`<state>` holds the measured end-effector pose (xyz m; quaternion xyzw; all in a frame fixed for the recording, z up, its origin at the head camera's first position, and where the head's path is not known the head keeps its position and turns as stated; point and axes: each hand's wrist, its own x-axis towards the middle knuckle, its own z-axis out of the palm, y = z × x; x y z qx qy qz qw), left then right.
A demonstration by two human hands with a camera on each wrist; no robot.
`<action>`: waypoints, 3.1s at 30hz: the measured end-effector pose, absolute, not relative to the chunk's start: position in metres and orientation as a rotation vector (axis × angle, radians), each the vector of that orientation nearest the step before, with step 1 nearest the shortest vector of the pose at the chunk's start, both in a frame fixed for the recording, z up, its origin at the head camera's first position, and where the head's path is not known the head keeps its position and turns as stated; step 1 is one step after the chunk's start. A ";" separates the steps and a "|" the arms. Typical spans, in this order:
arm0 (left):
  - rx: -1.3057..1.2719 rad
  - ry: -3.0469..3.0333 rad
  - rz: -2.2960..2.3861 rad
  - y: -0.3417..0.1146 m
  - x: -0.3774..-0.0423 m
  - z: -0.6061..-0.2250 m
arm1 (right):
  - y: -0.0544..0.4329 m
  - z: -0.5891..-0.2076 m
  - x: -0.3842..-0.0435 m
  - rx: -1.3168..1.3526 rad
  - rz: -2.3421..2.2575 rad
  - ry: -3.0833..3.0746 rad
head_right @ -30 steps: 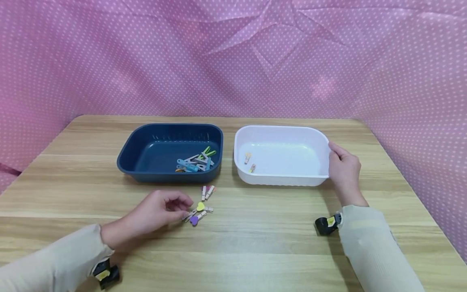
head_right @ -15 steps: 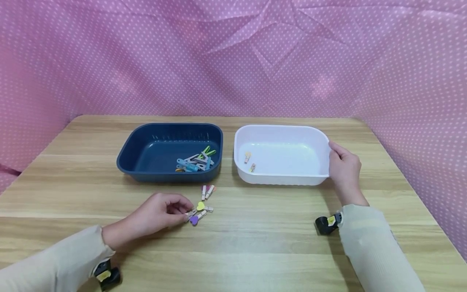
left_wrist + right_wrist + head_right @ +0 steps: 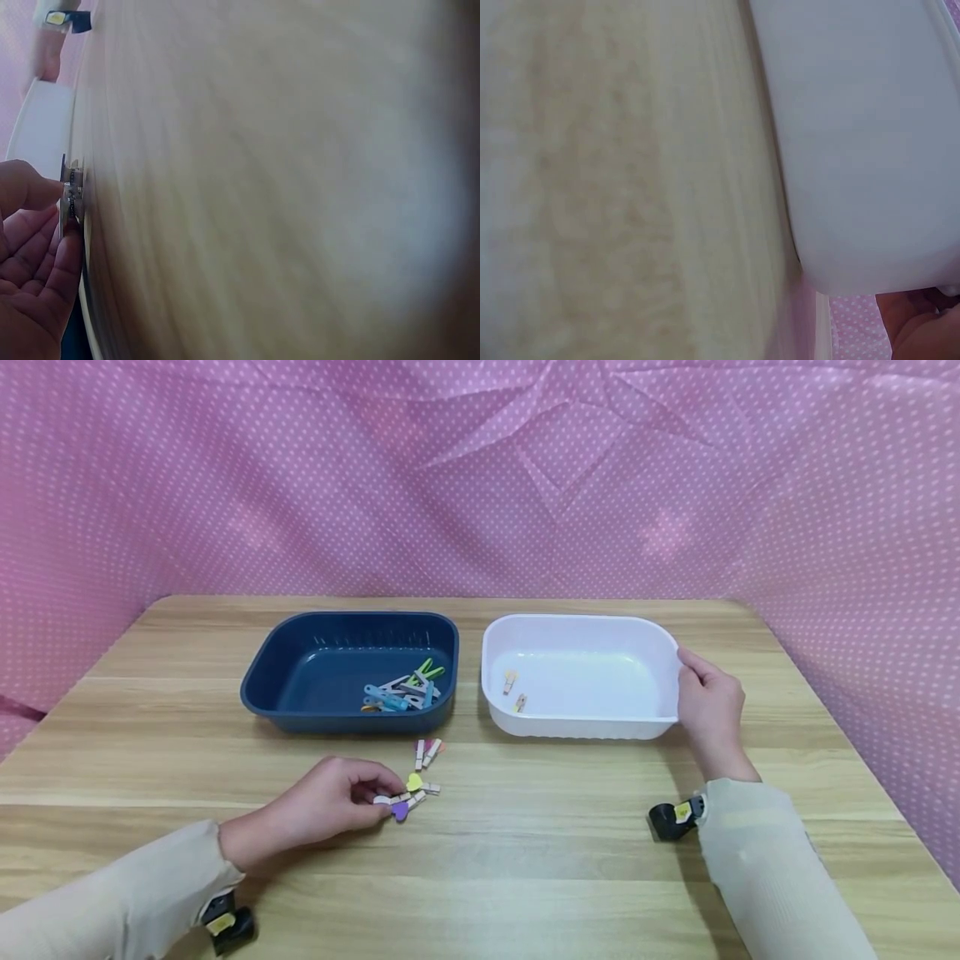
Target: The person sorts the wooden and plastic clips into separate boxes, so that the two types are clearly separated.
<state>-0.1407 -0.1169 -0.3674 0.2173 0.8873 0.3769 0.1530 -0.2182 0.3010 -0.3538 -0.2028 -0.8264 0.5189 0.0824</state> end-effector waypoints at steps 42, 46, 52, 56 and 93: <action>0.495 2.494 1.249 -0.111 -0.142 -0.371 | 0.301 -0.355 -0.219 -0.619 1.575 -2.427; 0.484 2.500 1.301 -0.108 -0.142 -0.369 | 0.301 -0.355 -0.218 -0.602 1.583 -2.428; 0.454 2.506 1.346 -0.104 -0.141 -0.368 | 0.300 -0.355 -0.218 -0.610 1.602 -2.435; 0.443 2.516 1.385 -0.101 -0.140 -0.367 | 0.299 -0.355 -0.218 -0.611 1.620 -2.422; 0.602 2.432 1.804 -0.050 -0.143 -0.364 | 0.300 -0.354 -0.219 -0.637 1.657 -2.399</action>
